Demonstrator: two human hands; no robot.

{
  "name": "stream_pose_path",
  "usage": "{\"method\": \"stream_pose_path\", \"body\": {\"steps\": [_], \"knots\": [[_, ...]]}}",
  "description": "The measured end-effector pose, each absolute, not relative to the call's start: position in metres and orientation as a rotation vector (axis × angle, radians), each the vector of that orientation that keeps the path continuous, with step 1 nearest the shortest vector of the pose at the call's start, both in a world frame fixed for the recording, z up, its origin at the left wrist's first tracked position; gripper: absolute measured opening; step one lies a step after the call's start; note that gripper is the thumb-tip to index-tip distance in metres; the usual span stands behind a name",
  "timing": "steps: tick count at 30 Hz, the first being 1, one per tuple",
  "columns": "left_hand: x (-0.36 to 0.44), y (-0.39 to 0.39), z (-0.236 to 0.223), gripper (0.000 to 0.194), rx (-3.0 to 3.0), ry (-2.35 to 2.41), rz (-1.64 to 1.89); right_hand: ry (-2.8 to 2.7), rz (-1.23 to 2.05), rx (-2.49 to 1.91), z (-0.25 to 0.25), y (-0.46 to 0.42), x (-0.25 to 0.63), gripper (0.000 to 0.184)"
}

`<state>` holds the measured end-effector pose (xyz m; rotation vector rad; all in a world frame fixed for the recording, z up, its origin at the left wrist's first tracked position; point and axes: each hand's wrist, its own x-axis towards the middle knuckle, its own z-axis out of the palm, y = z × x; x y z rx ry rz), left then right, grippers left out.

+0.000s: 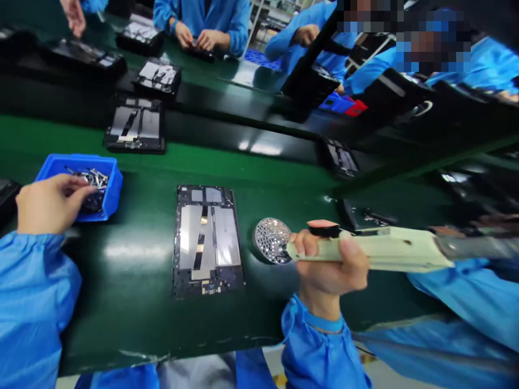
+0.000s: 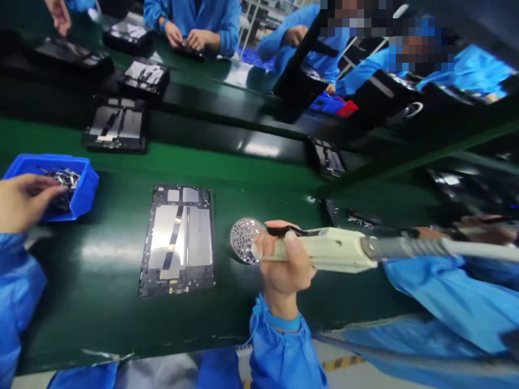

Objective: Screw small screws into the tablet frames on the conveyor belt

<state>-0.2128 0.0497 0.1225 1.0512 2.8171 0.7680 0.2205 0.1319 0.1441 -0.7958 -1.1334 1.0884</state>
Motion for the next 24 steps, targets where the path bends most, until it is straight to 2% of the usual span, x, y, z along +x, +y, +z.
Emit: {"method": "stream_pose_path", "body": {"steps": [4,7,11,17,24], "knots": [[-0.211,0.042,0.111,0.042,1.149,2.956,0.848,-1.26,1.292,-0.685,0.16,0.085,0.187,0.033],[-0.201,0.037,0.117,0.058,1.183,2.879,1.007,-1.335,1.422,-0.667,0.161,0.061,0.169,0.033],[-0.179,0.039,0.128,0.062,1.268,2.689,1.23,-1.414,1.468,-0.675,0.158,0.052,0.162,0.035],[-0.145,0.047,0.115,0.046,1.517,2.246,1.463,-1.439,1.479,-0.651,0.151,0.053,0.155,0.036],[-0.099,0.053,0.107,0.021,1.771,1.936,1.379,-1.429,1.55,-0.696,0.149,0.054,0.152,0.031]]}}
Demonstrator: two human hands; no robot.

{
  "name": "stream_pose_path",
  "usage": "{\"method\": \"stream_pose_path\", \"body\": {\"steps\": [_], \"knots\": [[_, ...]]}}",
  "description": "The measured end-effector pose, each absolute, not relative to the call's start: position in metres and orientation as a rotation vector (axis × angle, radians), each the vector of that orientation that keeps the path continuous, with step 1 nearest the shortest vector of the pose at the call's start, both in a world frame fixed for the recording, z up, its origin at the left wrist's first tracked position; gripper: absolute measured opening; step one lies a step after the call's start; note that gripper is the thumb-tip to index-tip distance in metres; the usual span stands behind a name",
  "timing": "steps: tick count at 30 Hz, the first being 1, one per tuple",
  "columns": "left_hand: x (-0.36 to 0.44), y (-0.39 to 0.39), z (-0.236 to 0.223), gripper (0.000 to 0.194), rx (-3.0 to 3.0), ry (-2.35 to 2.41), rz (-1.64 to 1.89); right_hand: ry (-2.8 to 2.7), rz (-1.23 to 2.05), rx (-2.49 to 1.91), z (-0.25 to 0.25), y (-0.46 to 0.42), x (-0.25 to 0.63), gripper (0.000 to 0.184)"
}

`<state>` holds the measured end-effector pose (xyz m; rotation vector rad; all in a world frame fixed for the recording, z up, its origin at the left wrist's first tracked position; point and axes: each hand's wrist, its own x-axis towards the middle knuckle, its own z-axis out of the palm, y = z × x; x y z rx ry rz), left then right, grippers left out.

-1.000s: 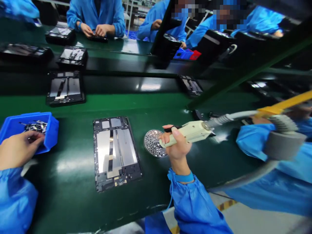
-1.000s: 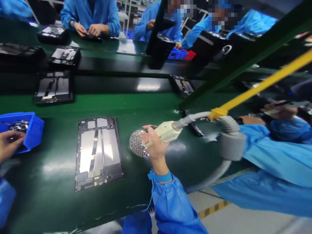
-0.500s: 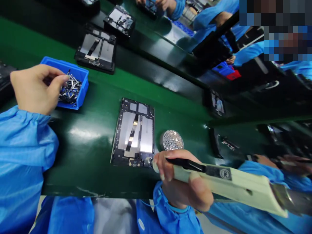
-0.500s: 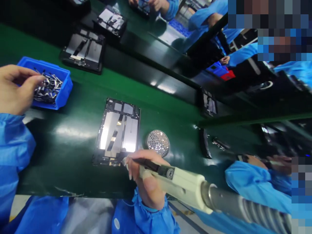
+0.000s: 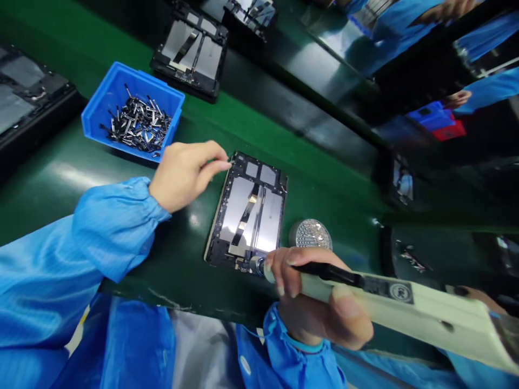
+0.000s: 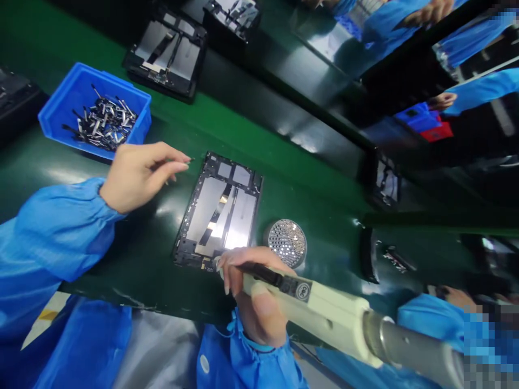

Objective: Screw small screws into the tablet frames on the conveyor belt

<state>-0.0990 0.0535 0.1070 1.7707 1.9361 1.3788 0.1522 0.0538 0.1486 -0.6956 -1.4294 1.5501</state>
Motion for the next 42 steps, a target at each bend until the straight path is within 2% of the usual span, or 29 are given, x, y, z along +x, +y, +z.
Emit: {"method": "stream_pose_path", "body": {"steps": [9,14,18,22,29,38,42], "knots": [[0.004,0.077,0.096,0.016,1.781,1.253,0.884,-1.497,1.505,-0.705,0.142,0.05,0.152,0.028],[0.015,0.075,0.09,0.019,1.739,1.228,0.621,-1.468,1.523,-0.616,0.158,0.048,0.162,0.033],[0.007,0.075,0.089,0.02,1.718,1.175,0.712,-1.4,1.325,-0.569,0.181,0.07,0.181,0.039],[0.003,0.076,0.093,0.025,1.586,1.16,0.9,-1.178,1.052,-0.685,0.174,0.113,0.215,0.033],[-0.009,0.076,0.107,0.031,1.126,1.279,0.94,-0.919,1.016,-0.865,0.13,0.152,0.235,0.034],[-0.027,0.092,0.126,0.052,0.913,1.42,1.025,-0.933,1.019,-0.946,0.118,0.156,0.231,0.031],[-0.035,0.095,0.121,0.046,0.914,1.443,1.045,-0.959,1.026,-0.972,0.115,0.158,0.231,0.034]]}}
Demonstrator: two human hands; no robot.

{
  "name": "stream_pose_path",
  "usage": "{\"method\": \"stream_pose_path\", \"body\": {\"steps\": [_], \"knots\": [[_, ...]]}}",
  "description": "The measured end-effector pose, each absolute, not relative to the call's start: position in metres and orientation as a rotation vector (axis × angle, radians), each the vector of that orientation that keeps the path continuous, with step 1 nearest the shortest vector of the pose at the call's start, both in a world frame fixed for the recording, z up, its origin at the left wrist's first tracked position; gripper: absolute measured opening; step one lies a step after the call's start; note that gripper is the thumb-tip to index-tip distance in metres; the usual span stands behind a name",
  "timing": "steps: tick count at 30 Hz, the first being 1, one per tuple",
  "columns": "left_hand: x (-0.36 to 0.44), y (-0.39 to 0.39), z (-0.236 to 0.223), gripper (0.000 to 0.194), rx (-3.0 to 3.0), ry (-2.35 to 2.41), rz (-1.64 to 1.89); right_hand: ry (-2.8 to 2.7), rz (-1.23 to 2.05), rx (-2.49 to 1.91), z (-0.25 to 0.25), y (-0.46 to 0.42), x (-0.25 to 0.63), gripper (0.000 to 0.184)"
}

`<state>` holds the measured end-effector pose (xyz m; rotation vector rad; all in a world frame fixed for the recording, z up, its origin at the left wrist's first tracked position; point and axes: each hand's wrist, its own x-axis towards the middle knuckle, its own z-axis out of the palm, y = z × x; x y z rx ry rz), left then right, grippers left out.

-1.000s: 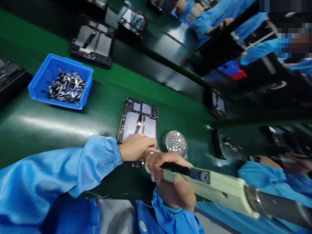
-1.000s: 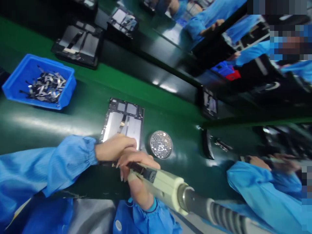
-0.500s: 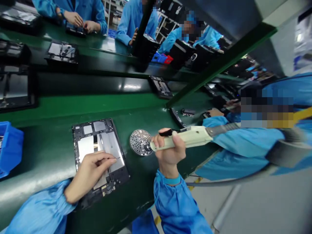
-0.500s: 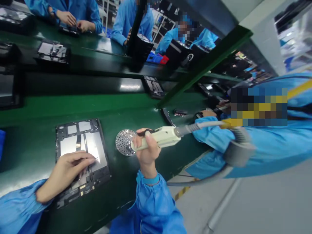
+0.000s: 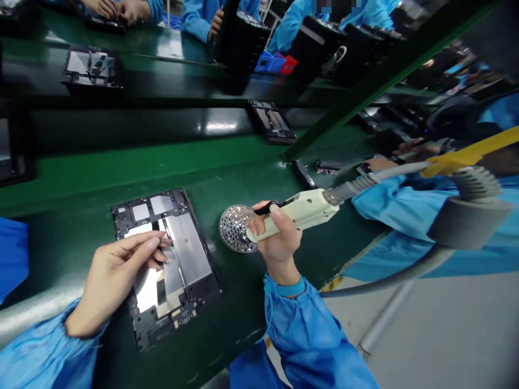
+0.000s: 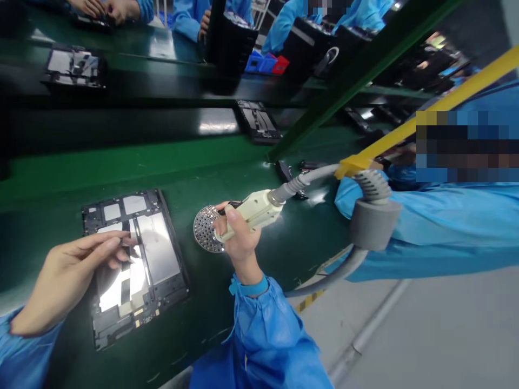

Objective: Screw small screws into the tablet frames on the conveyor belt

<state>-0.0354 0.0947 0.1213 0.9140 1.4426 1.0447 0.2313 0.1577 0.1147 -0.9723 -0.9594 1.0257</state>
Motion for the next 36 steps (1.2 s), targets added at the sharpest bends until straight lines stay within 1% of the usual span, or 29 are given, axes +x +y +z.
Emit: {"method": "stream_pose_path", "body": {"steps": [4,14,18,21,28,30,32,36], "knots": [[-0.04,0.097,0.12,0.044,0.871,1.458,1.093,-0.993,1.032,-0.974,0.115,0.158,0.232,0.035],[-0.052,0.109,0.12,0.038,0.9,1.598,1.201,-0.983,1.044,-0.933,0.117,0.155,0.231,0.029],[-0.064,0.116,0.116,0.034,0.936,1.714,1.236,-0.966,1.047,-0.978,0.115,0.156,0.23,0.034],[-0.079,0.125,0.111,0.035,0.923,1.804,1.276,-0.962,1.07,-1.006,0.117,0.155,0.228,0.037],[-0.117,0.143,0.096,0.038,0.834,1.77,1.314,-0.915,1.022,-1.052,0.148,0.152,0.231,0.037],[-0.12,0.146,0.093,0.034,0.839,1.758,1.282,-0.925,1.031,-1.03,0.161,0.151,0.227,0.037],[-0.119,0.147,0.088,0.026,0.907,1.762,1.217,-0.989,1.061,-1.006,0.173,0.149,0.214,0.035],[-0.121,0.153,0.076,0.013,1.058,1.796,1.132,-1.132,1.138,-0.9,0.184,0.146,0.173,0.032]]}}
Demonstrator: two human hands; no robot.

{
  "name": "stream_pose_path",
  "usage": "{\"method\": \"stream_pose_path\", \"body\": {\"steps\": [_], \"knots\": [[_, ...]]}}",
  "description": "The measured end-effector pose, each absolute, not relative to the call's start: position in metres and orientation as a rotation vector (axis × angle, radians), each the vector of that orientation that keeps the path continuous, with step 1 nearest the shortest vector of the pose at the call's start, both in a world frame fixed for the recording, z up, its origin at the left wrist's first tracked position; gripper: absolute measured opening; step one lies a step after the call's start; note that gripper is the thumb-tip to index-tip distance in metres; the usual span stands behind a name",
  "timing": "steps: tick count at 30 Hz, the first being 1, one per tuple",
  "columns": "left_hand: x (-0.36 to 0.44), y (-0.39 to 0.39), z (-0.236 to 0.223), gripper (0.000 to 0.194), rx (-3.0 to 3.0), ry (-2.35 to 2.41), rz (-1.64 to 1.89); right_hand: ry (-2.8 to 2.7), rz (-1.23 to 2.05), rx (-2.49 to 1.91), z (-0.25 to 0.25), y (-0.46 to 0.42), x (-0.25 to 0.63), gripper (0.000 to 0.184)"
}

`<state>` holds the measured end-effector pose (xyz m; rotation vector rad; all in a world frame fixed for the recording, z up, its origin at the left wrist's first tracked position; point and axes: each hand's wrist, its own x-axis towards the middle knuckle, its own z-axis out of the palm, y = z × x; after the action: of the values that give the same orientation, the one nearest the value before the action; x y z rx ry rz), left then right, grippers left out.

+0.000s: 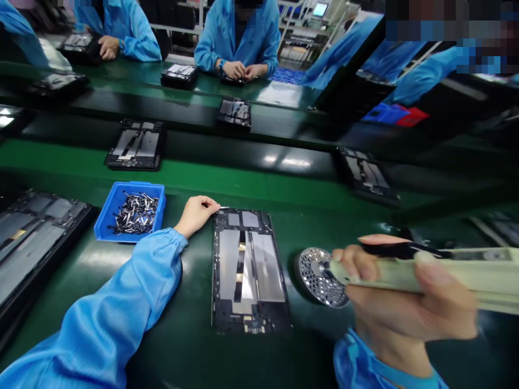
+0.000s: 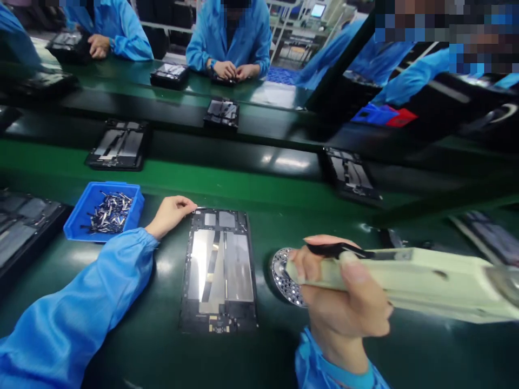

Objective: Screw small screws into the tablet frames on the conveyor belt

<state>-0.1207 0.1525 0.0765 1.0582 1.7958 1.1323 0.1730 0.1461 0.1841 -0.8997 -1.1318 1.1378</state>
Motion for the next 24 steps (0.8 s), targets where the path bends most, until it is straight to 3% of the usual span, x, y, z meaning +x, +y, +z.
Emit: {"method": "stream_pose_path", "body": {"steps": [9,16,24], "knots": [[-0.125,0.15,0.069,0.006,1.159,1.786,1.117,-1.235,1.346,-0.688,0.177,0.166,0.085,0.033],[-0.127,0.156,0.06,0.013,1.128,1.803,1.064,-1.141,1.367,-0.694,0.15,0.198,0.003,0.034],[-0.123,0.157,0.058,0.014,1.114,1.85,1.037,-1.165,1.4,-0.691,0.129,0.209,-0.024,0.032]]}}
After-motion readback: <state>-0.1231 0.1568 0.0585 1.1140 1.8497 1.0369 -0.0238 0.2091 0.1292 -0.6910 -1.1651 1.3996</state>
